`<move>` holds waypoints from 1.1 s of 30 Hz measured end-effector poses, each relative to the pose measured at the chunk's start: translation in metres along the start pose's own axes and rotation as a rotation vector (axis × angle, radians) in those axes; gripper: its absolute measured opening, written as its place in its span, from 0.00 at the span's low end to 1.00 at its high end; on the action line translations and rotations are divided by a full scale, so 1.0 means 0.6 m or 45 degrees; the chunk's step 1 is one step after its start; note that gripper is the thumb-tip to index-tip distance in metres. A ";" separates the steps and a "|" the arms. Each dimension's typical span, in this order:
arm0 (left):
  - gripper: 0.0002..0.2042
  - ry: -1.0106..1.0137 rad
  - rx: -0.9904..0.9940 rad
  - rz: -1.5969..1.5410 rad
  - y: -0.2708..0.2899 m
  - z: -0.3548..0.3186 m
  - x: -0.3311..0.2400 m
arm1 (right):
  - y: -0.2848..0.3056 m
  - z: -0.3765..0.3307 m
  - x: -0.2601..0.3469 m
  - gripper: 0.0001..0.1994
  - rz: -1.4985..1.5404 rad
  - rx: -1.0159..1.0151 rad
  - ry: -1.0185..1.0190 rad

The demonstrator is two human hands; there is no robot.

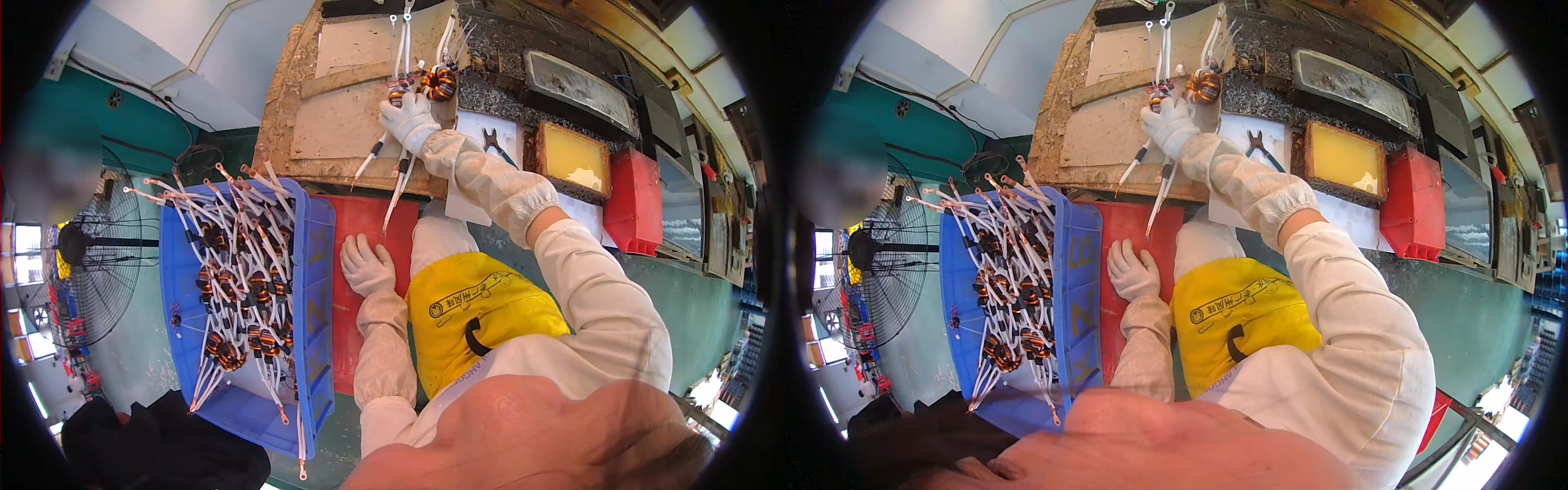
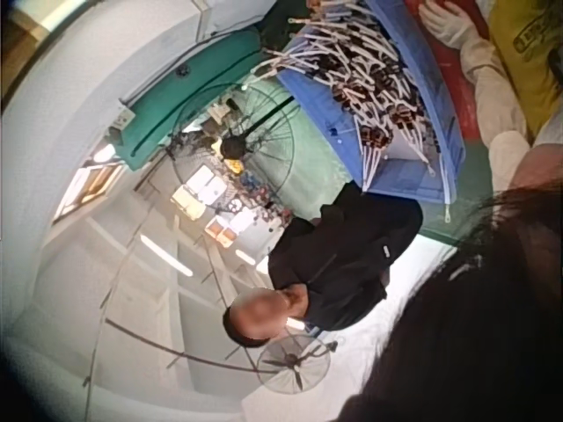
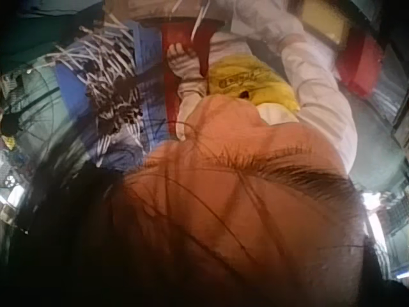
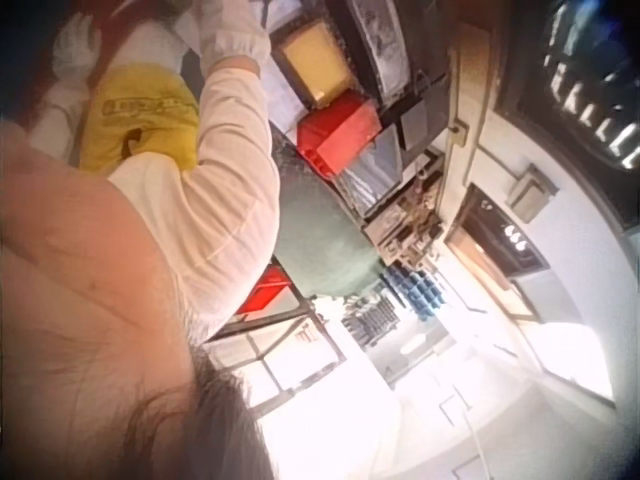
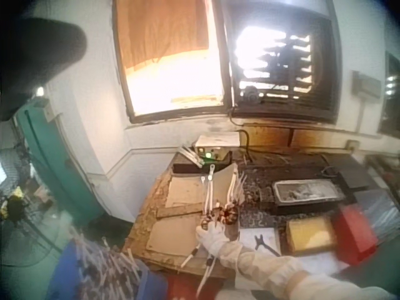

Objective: Soldering wires to electrical inductors using a solder pot.

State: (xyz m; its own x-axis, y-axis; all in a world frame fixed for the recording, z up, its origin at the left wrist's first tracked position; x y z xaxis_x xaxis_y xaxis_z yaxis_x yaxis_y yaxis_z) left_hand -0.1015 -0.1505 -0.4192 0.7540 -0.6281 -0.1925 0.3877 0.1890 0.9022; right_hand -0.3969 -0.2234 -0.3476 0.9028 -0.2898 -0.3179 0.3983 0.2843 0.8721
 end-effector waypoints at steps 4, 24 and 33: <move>0.21 -0.001 0.012 0.015 0.001 -0.001 -0.001 | -0.015 -0.005 -0.008 0.10 0.168 0.147 -0.082; 0.24 0.123 -0.052 -0.184 0.006 -0.010 0.016 | -0.122 0.024 -0.051 0.18 0.292 0.158 0.021; 0.26 0.131 -0.037 -0.235 0.014 -0.011 0.021 | -0.125 0.076 -0.093 0.18 0.667 -0.032 0.126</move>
State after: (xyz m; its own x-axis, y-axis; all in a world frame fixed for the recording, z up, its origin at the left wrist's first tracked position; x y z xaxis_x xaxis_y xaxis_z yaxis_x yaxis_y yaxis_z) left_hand -0.0854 -0.1518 -0.4164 0.7182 -0.5740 -0.3935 0.5387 0.1006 0.8365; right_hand -0.4845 -0.2702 -0.3780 0.9922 -0.0158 0.1235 -0.1076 0.3898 0.9146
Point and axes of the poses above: each hand's wrist, its own z-axis towards the middle knuckle, its own y-axis out of the back of the hand, x = y × z, the point moved 8 cm from there along z, towards the middle knuckle, and after that the axes turned 6 degrees about x, right-handed, at the moved point
